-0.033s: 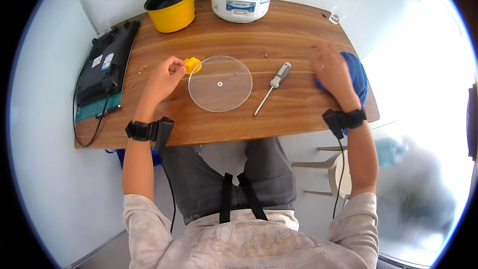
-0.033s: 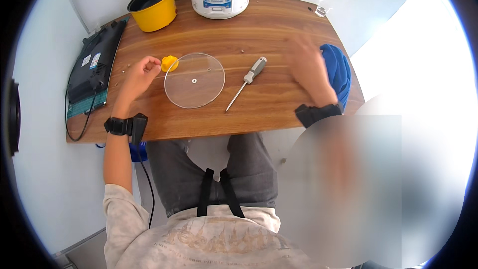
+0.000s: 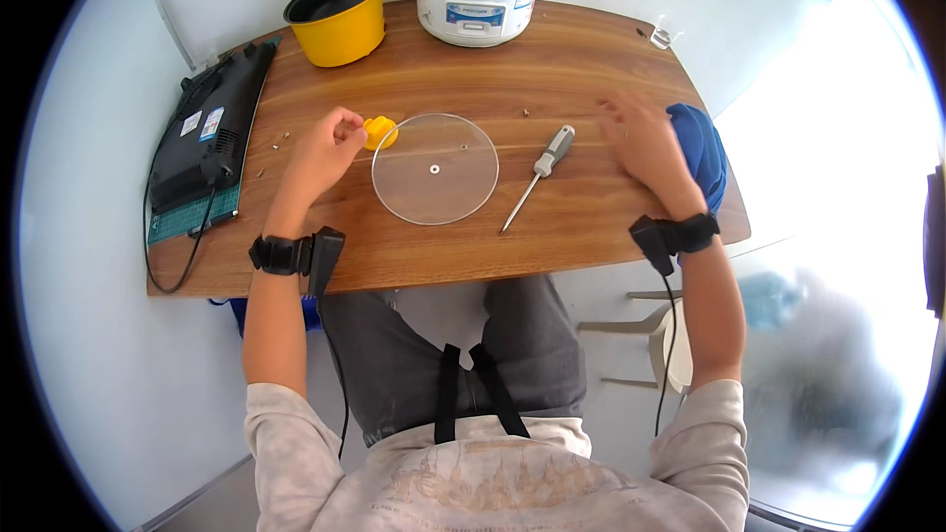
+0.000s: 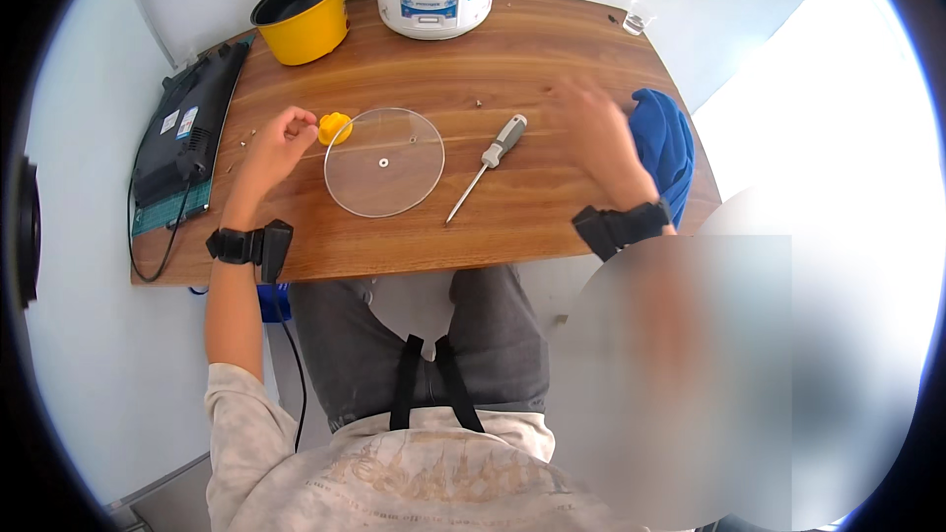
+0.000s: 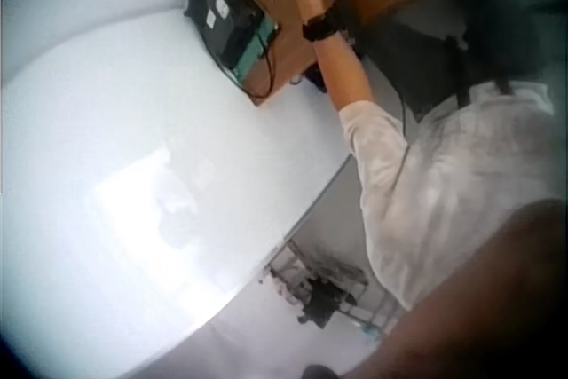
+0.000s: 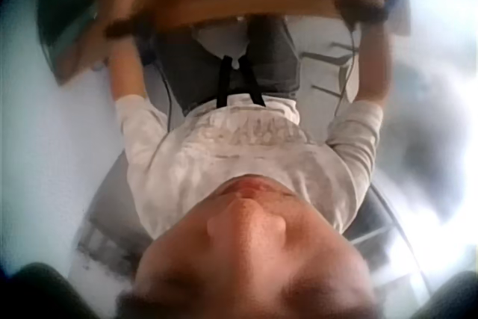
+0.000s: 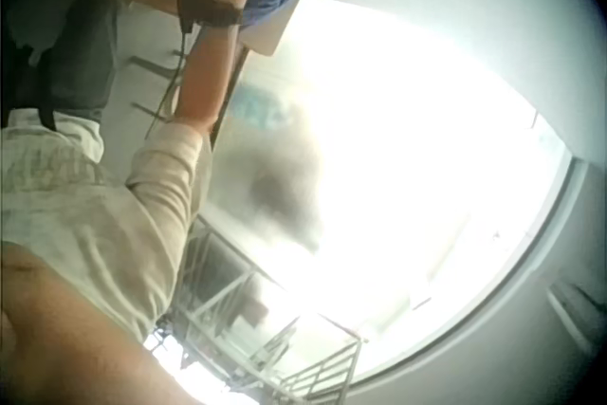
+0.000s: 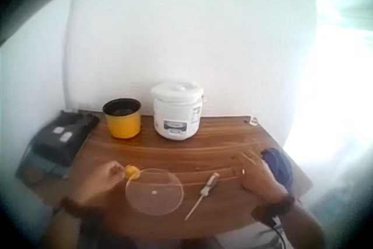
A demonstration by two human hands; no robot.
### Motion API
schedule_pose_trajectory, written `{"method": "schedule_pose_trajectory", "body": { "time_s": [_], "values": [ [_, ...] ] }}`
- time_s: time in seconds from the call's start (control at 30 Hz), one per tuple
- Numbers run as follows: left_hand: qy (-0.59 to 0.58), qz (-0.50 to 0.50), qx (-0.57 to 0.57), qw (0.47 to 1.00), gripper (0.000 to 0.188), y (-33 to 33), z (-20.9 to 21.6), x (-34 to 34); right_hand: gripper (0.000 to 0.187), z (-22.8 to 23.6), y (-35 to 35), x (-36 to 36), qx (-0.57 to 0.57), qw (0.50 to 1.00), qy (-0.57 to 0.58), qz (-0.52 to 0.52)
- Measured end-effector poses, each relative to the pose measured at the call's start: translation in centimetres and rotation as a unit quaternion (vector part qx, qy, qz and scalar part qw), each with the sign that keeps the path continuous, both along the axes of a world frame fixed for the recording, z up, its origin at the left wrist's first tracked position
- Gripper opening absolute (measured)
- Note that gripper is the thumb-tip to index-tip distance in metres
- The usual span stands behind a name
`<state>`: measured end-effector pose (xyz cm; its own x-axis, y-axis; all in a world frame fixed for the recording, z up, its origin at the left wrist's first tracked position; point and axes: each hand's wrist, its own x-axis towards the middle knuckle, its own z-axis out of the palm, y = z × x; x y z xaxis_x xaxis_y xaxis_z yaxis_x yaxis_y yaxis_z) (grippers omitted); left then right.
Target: The person assembles a clear glass lid with a yellow knob and then disassembles a yellow appliance base. They use a screwdriver to tighten a screw on the lid and later unscrew the base to remove a black circular cover.
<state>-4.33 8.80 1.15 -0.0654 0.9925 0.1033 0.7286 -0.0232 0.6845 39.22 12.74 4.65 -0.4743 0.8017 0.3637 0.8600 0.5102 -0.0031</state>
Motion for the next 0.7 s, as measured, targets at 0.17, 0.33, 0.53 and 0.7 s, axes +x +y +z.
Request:
{"method": "schedule_pose_trajectory", "body": {
  "time_s": [0.17, 0.33, 0.53, 0.7],
  "values": [
    [0.058, -0.005, 0.031, 0.998, 0.03, 2.9, 1.2, 0.2, 0.029, 0.8, -0.7, -6.8, -0.115, 0.988, 0.075, 0.076],
    [0.092, -0.066, 0.036, 0.993, 0.033, 3.0, 0.1, 0.1, 0.037, 0.5, -2.6, -11.3, -0.153, 0.959, 0.014, 0.236],
    [0.034, -0.098, 0.014, 0.994, 0.03, 3.6, -0.7, 0.3, 0.041, -2.6, -4.8, -14.0, -0.082, 0.951, -0.045, 0.295],
    [0.012, -0.09, 0.003, 0.996, 0.029, 3.4, -1.0, 0.1, 0.031, -3.8, -5.7, -15.0, 0.012, 0.958, -0.073, 0.276]
  ]
}}
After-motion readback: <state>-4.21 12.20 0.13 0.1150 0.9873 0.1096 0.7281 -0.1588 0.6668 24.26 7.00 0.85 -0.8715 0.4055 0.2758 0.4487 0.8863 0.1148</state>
